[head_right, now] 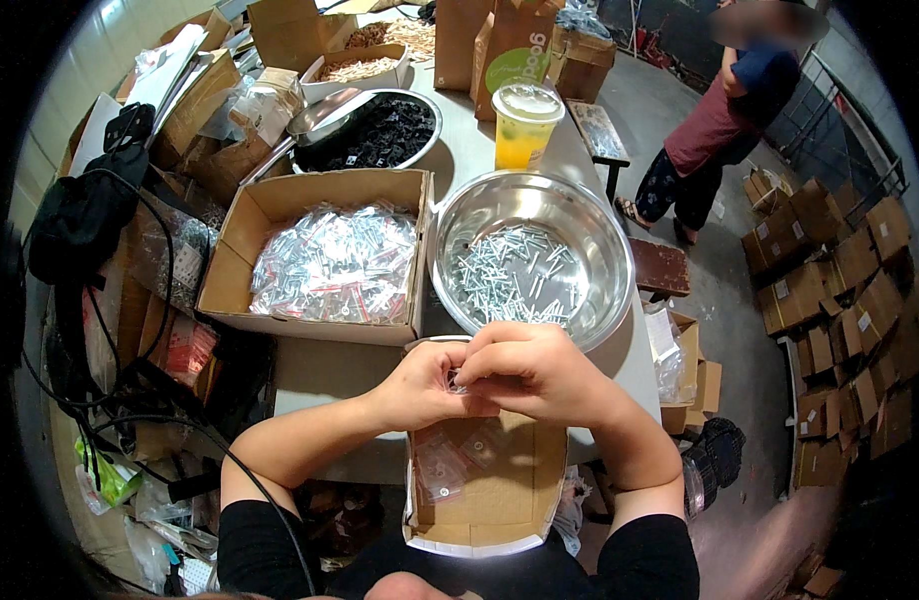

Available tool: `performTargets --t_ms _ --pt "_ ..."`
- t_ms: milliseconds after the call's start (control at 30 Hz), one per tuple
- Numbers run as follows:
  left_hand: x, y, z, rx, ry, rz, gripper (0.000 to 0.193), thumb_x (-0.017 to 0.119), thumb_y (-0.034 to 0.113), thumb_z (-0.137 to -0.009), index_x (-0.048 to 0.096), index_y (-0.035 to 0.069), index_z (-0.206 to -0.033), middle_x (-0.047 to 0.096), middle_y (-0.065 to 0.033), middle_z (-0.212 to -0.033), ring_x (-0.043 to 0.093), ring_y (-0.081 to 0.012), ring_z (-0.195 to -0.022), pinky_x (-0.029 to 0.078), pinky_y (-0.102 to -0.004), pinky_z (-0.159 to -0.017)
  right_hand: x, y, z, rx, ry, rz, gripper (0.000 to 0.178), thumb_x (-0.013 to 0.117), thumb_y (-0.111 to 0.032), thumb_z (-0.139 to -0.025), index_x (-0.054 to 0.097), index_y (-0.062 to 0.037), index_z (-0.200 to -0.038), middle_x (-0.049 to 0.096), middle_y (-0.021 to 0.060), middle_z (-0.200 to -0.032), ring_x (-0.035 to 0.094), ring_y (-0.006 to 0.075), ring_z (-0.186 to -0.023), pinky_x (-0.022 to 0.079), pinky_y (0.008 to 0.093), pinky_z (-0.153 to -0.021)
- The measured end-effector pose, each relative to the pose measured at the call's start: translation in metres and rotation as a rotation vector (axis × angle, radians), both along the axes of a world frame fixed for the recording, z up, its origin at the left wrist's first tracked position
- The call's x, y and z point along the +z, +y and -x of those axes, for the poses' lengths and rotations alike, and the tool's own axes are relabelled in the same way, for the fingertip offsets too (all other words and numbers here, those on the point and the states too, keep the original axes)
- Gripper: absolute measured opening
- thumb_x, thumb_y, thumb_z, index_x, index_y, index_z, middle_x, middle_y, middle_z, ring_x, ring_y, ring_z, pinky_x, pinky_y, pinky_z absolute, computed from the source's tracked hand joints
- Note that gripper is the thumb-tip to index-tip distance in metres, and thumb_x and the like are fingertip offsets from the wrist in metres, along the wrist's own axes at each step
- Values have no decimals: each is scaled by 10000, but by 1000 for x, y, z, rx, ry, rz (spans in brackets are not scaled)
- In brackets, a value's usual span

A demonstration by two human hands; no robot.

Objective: The person picks small metal fasteners from a stainless steel bowl and places them into small clear plastic bags. The person then places the filled bags into a cardboard box.

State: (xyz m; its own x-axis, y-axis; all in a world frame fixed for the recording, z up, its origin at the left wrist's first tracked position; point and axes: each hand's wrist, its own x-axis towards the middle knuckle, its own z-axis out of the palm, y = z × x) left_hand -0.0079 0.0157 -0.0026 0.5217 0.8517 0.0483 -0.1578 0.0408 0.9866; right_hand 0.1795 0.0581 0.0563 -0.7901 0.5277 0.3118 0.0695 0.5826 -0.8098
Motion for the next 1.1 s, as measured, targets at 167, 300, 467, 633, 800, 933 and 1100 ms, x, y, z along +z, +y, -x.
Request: performTargets --t_ms 167,300,467,633,800,933,1100 --pt "-1 0 3 -10 -4 38 195 779 71 -794 624 11 -895 606 23 -829 529 -33 -775 466 -229 -679 5 1 -3 -101 -66 -40 183 734 37 -734 687 -31 -897 644 80 -871 654 207 -762 522 297 -661" --pt "1 -1 4 2 52 59 196 786 78 -791 607 23 -850 574 38 -789 503 -28 -732 446 -231 -643 4 1 -4 -136 -83 -15 171 726 44 -735 683 -29 -883 647 81 -868 654 209 -755 525 297 -669" --pt "-15 1 1 3 34 28 216 793 98 -783 593 28 -824 560 33 -772 497 -38 -714 434 -238 -628 7 -1 -3 -52 16 -39 140 712 48 -748 683 -31 -860 652 82 -881 654 216 -763 525 302 -677" --pt "-9 0 -1 8 48 -40 236 802 94 -759 613 11 -874 599 7 -820 539 -56 -771 461 -250 -676 4 -4 -1 -22 -60 -157 142 718 23 -768 681 -34 -892 656 93 -914 657 233 -798 531 315 -692" --pt "-8 0 -2 -11 16 -40 307 816 99 -741 622 9 -960 624 -17 -914 572 -77 -866 476 -262 -766 2 -13 6 -61 0 -130 198 736 -15 -777 671 -32 -964 643 116 -965 658 245 -820 535 322 -705" --pt "-11 3 5 -67 56 -94 405 844 164 -733 616 13 -1032 639 -33 -1042 586 -106 -995 474 -276 -867 4 -10 2 -82 21 -121 209 752 -48 -768 674 -42 -961 613 125 -1091 627 270 -919 532 335 -748" --pt "-13 3 5 -60 -26 -151 357 835 219 -759 611 3 -935 617 -40 -897 574 -112 -863 471 -268 -777 10 -6 2 -17 -119 -344 209 784 -104 -722 666 -66 -891 556 131 -1183 516 304 -1080 474 388 -881"
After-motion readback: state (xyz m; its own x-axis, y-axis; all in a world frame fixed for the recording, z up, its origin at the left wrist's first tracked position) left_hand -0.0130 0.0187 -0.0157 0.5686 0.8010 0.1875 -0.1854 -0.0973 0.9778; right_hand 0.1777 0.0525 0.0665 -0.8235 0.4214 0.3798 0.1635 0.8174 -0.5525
